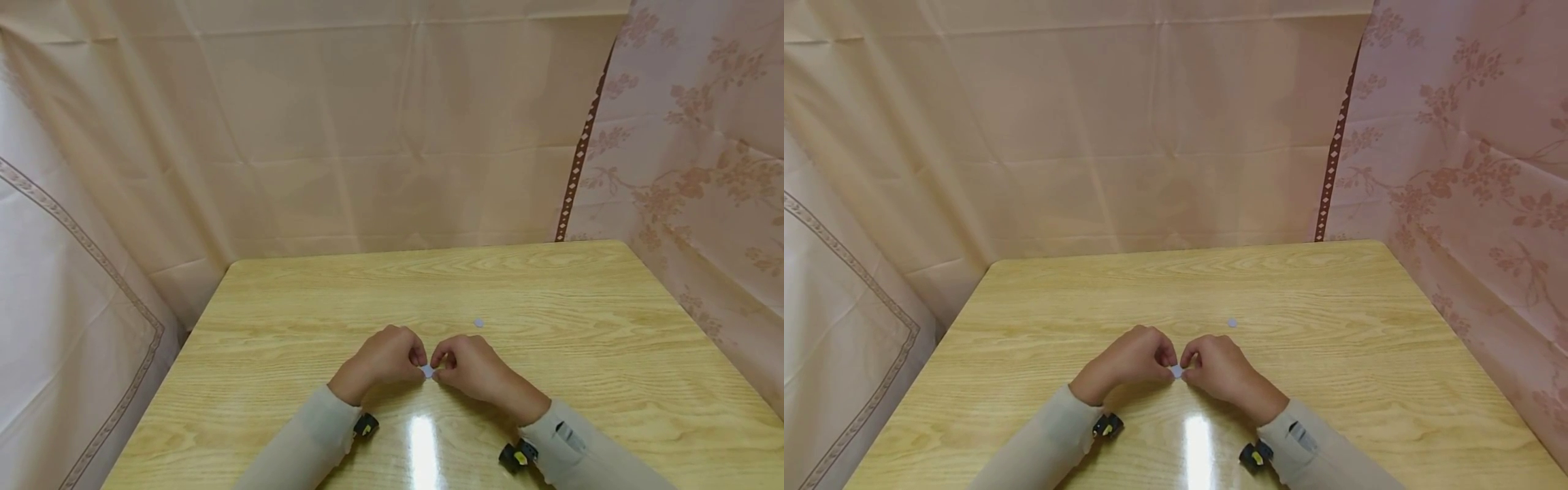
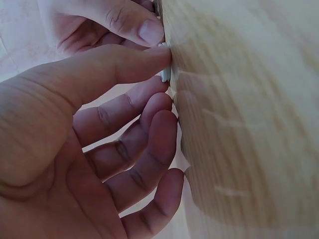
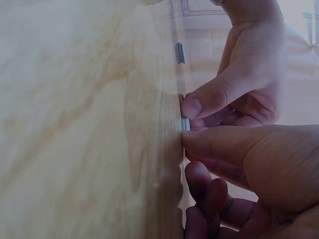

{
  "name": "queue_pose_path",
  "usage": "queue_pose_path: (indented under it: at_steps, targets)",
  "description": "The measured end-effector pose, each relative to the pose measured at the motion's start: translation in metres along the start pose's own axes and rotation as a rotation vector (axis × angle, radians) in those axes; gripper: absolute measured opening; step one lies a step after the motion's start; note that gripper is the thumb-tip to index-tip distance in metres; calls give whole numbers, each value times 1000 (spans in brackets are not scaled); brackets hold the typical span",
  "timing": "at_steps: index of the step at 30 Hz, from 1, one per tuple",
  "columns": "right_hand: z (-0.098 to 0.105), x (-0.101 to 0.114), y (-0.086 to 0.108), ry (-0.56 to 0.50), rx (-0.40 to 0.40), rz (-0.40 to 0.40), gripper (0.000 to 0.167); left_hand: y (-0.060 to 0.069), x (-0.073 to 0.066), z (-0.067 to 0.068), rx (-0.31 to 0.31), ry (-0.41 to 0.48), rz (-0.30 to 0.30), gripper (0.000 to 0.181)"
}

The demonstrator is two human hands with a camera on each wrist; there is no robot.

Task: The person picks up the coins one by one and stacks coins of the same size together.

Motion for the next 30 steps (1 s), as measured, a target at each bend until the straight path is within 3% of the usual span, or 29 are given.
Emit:
queue_pose_path:
  at_steps: [17,30]
  targets:
    - [-10,16,-10,25,-12,19,18,3,13,10,4,16,40,17]
    - [-11,17,-10,71,-36,34,17,4,15,11,41,77,65,15]
Point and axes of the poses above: each hand's wrist, its own y-axis away from the middle knuckle, its own z-axis out of the back of the hand, x = y × z, the point moved 5 cm from there along -y, towards the middle knuckle, and after that the axes turned 12 degrees about -x, right-handed, at the moved point
